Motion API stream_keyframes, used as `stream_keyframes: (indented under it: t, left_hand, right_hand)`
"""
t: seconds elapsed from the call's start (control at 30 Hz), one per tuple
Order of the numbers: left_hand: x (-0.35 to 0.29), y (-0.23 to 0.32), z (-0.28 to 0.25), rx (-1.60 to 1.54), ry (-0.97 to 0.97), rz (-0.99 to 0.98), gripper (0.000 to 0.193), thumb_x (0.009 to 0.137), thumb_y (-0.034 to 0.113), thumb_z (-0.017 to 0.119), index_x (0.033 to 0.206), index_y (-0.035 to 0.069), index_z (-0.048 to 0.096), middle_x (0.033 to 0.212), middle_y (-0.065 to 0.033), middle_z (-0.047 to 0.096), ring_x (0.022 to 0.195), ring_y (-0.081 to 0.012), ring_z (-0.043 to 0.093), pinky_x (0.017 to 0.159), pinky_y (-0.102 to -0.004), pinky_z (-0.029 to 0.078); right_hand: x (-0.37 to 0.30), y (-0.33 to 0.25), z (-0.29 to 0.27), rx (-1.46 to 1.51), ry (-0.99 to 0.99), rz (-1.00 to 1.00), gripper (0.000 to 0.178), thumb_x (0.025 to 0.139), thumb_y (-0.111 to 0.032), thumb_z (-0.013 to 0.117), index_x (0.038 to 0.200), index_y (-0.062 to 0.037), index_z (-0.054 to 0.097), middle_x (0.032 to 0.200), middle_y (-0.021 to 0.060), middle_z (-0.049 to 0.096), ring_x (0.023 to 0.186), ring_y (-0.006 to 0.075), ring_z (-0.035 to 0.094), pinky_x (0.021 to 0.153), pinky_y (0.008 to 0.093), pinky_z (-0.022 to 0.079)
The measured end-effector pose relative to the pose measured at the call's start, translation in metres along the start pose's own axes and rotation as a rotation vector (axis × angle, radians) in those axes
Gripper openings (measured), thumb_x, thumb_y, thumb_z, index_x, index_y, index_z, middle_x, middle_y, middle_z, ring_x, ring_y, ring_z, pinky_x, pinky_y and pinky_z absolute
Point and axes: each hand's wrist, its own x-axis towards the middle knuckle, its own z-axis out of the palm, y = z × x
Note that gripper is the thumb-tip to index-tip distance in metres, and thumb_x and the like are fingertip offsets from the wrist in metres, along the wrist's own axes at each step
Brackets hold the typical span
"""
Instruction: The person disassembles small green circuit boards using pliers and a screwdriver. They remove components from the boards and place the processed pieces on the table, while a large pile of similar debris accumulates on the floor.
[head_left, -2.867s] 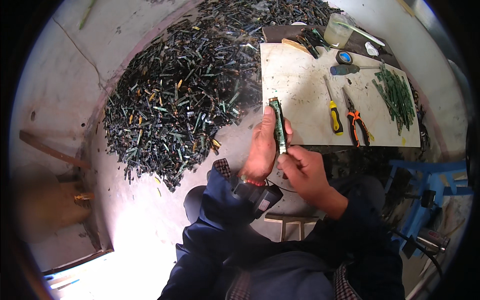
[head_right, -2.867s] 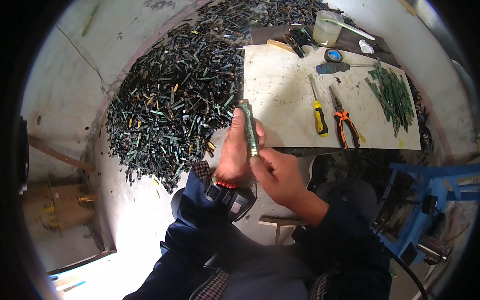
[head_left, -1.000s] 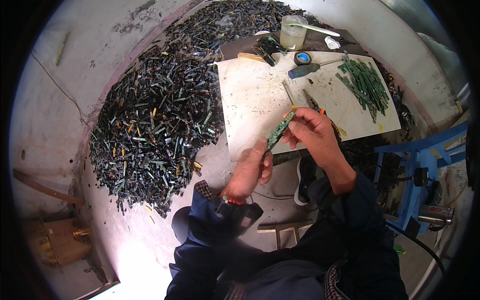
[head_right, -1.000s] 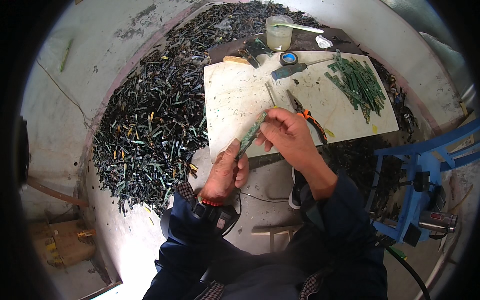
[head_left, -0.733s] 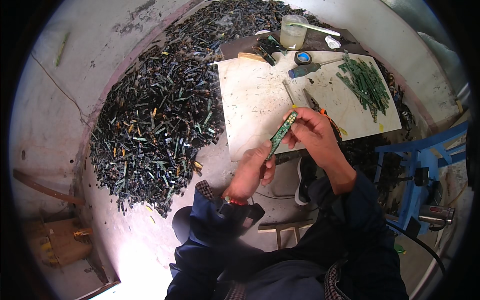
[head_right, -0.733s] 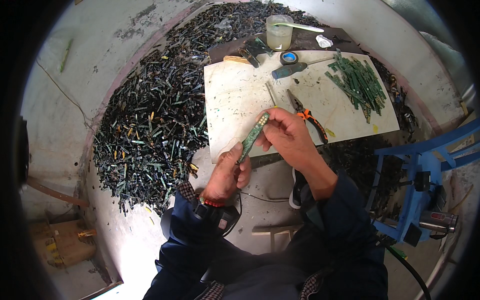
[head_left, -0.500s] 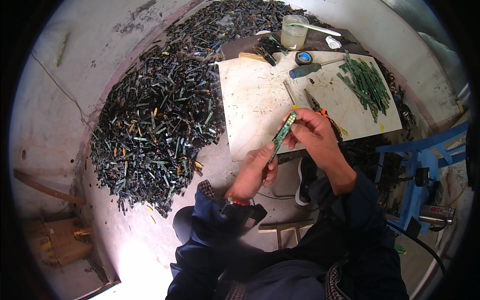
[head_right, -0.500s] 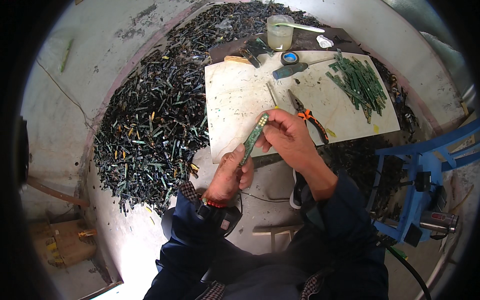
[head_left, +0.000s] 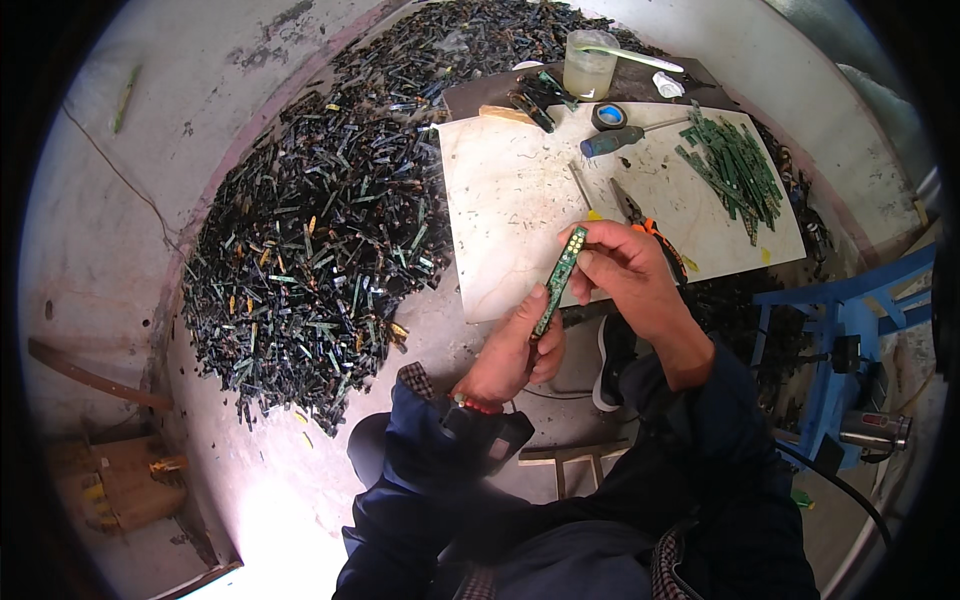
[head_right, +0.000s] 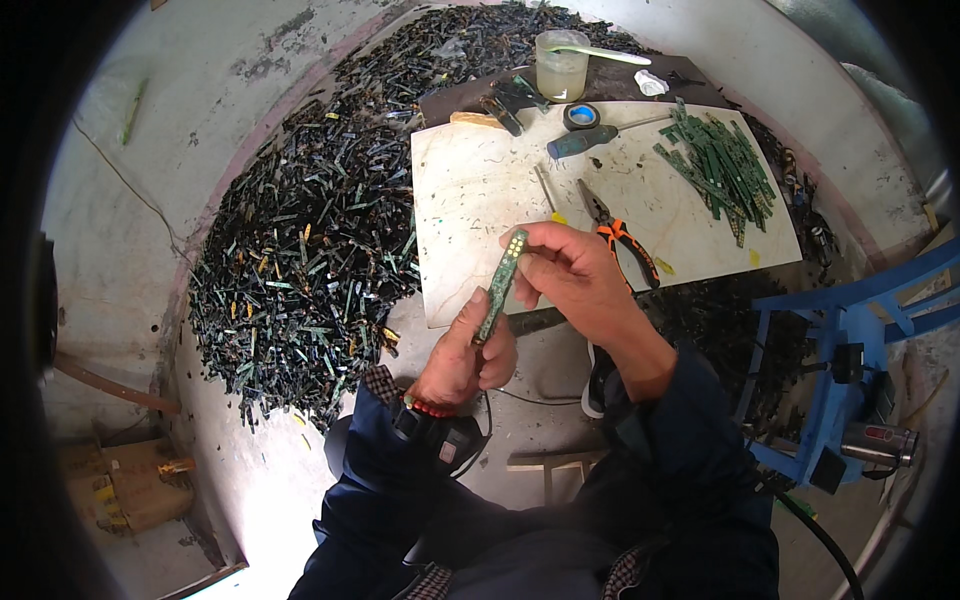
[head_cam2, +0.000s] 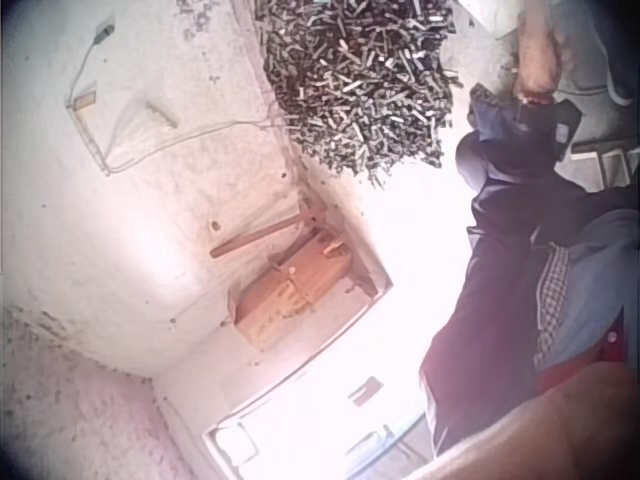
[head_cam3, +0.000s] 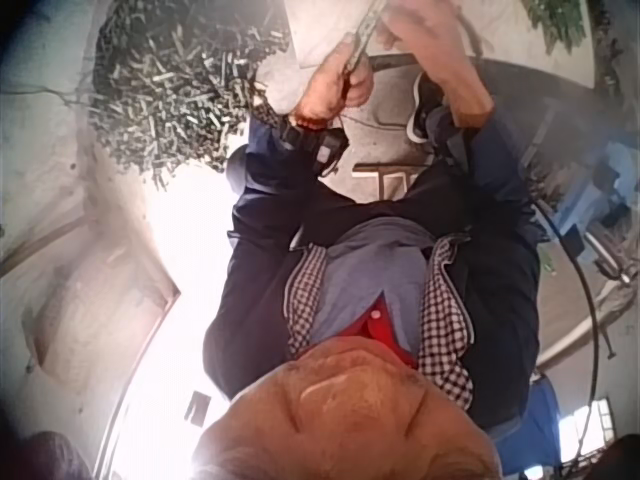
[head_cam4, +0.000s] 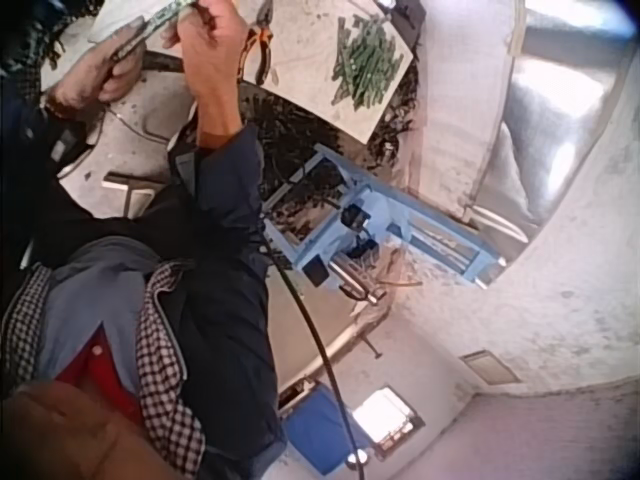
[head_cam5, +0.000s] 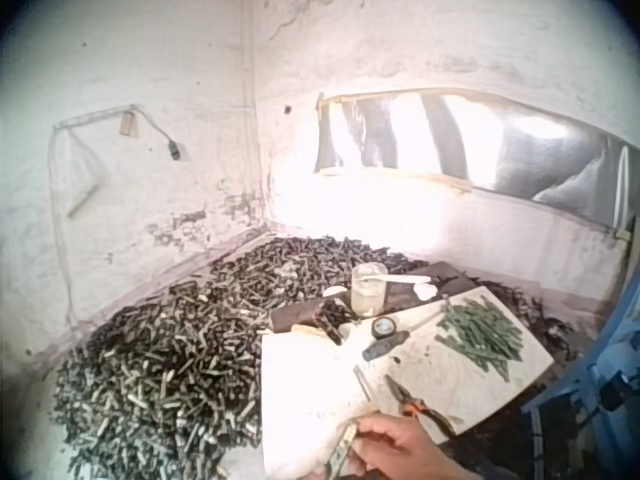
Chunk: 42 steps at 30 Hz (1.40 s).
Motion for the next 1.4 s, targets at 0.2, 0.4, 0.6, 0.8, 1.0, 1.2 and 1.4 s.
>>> stream_keyframes:
  t: [0.2, 0.4, 0.6, 0.8, 1.0, 1.2, 1.4]
  left_hand:
    - [-0.003, -0.001, -0.003, -0.127, -0.123, -0.059, 0.062, 0.099, 0.061, 0.03, 0.059, 0.013, 0.038, 0.044, -0.0022, 0.031, 0.037, -0.0146, 0.026, 0.04, -0.0286, 0.022]
    - [-0.017, 0.007, 0.009, -0.17, -0.186, -0.096, 0.062, 0.099, 0.061, 0.029, 0.058, 0.014, 0.037, 0.043, -0.0006, 0.03, 0.037, -0.0136, 0.025, 0.04, -0.0281, 0.021]
    - [-0.023, 0.006, 0.007, -0.101, -0.121, -0.102, 0.06, 0.098, 0.06, 0.034, 0.06, 0.014, 0.038, 0.045, -0.0007, 0.032, 0.039, -0.0129, 0.027, 0.041, -0.0272, 0.022]
    - [-0.009, -0.007, -0.001, 0.151, -0.007, -0.01, 0.06, 0.097, 0.063, 0.038, 0.068, 0.011, 0.042, 0.054, -0.0018, 0.039, 0.047, -0.0108, 0.035, 0.045, -0.0255, 0.026]
    - [-0.011, -0.01, -0.002, 0.142, 0.092, 0.025, 0.06, 0.096, 0.063, 0.039, 0.07, 0.01, 0.046, 0.057, -0.0024, 0.043, 0.048, -0.0115, 0.037, 0.047, -0.0256, 0.029]
    - [-0.016, -0.011, -0.009, 0.075, 0.088, 0.036, 0.055, 0.095, 0.061, 0.045, 0.07, 0.012, 0.048, 0.054, -0.0004, 0.04, 0.044, -0.0107, 0.033, 0.042, -0.0253, 0.023]
    - [-0.014, -0.001, -0.008, -0.138, 0.029, -0.045, 0.055, 0.098, 0.059, 0.039, 0.069, 0.013, 0.042, 0.054, 0.0009, 0.035, 0.044, -0.0102, 0.029, 0.042, -0.0249, 0.023]
  right_hand:
    - [0.0, 0.002, -0.001, 0.171, -0.034, 0.107, 0.017, 0.092, 0.0, 0.052, 0.106, 0.001, 0.062, 0.078, 0.0022, 0.061, 0.064, 0.0072, 0.056, 0.057, 0.0217, 0.045]
    - [-0.003, 0.011, 0.003, 0.494, -0.042, 0.201, 0.014, 0.091, -0.002, 0.047, 0.1, 0.0002, 0.058, 0.083, 0.0061, 0.06, 0.058, 0.0093, 0.054, 0.052, 0.0237, 0.043]
    - [-0.003, 0.005, 0.007, 0.269, -0.057, 0.199, 0.015, 0.087, 0.0, 0.047, 0.097, -0.0011, 0.058, 0.077, 0.0046, 0.058, 0.059, 0.0091, 0.054, 0.053, 0.024, 0.043]
    - [0.001, 0.006, -0.006, -0.039, -0.106, 0.054, 0.018, 0.083, 0.008, 0.048, 0.095, -0.0019, 0.058, 0.073, 0.0014, 0.056, 0.059, 0.0081, 0.053, 0.055, 0.0229, 0.044]
    - [-0.003, -0.001, -0.006, -0.124, -0.123, 0.129, 0.008, 0.083, -0.003, 0.064, 0.09, -0.0034, 0.06, 0.075, -0.0048, 0.057, 0.065, -0.0001, 0.05, 0.056, 0.0178, 0.038]
    - [-0.007, 0.005, 0.006, 0.147, -0.1, 0.199, 0.01, 0.082, -0.001, 0.052, 0.089, -0.0006, 0.058, 0.071, 0.0056, 0.061, 0.057, 0.0119, 0.061, 0.052, 0.025, 0.049]
    - [-0.007, 0.012, 0.008, 0.35, 0.062, 0.276, 0.018, 0.086, -0.005, 0.055, 0.102, 0.0017, 0.062, 0.073, 0.0062, 0.062, 0.059, 0.0126, 0.06, 0.054, 0.0257, 0.049]
